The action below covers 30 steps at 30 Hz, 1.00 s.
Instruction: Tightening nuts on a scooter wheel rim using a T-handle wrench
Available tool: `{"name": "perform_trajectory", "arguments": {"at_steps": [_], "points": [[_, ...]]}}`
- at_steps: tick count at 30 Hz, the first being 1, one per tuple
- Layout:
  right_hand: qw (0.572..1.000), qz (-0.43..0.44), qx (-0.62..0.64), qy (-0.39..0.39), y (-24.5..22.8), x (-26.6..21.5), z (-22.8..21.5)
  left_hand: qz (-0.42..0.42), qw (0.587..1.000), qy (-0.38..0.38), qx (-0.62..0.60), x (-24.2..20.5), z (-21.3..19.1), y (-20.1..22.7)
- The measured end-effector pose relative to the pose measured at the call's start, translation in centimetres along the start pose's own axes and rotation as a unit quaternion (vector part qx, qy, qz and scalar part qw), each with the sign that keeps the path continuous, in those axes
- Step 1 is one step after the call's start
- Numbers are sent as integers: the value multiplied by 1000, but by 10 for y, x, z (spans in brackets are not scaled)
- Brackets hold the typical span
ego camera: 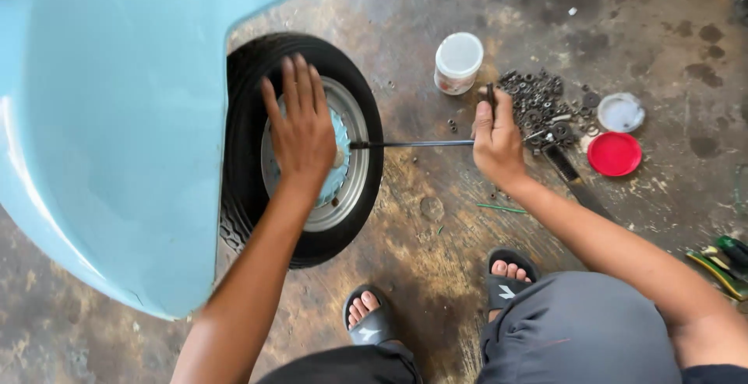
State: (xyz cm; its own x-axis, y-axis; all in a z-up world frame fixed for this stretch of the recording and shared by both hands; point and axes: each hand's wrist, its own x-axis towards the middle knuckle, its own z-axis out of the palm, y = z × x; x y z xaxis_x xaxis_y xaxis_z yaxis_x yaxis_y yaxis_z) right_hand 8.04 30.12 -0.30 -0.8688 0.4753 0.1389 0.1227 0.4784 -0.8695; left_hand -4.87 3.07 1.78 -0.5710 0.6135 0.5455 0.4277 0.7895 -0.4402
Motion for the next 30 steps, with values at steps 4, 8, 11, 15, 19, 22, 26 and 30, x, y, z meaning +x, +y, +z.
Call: {"name": "perform_trajectory", "arguments": {"at_steps": [4,8,11,15,19,22,26,30], "points": [[998,63,-4,-24,44,30,6,25,997,-23,-72,-38,-26,13],[980,148,-87,-99,22,28,-5,-112,968,-62,-216,-104,-62,52],[971,169,-116,-123,8,34,-9,-400,817,-230,-345,-160,-69,107],[935,256,-228,-94,52,36,19,-776,241,-298,-502,-219,-51,146],[938,272,-211,31,49,28,35,-709,469,-127,-511,-223,-31,121],[919,304,-250,11,26,8,37,-640,591,-62,-487,-240,-28,117],[930,273,-212,124,22,8,44,-675,497,-72,-540,-230,-37,106],[903,316,-230,177,18,-1,41,-682,485,-80,-542,-219,-54,90]]}}
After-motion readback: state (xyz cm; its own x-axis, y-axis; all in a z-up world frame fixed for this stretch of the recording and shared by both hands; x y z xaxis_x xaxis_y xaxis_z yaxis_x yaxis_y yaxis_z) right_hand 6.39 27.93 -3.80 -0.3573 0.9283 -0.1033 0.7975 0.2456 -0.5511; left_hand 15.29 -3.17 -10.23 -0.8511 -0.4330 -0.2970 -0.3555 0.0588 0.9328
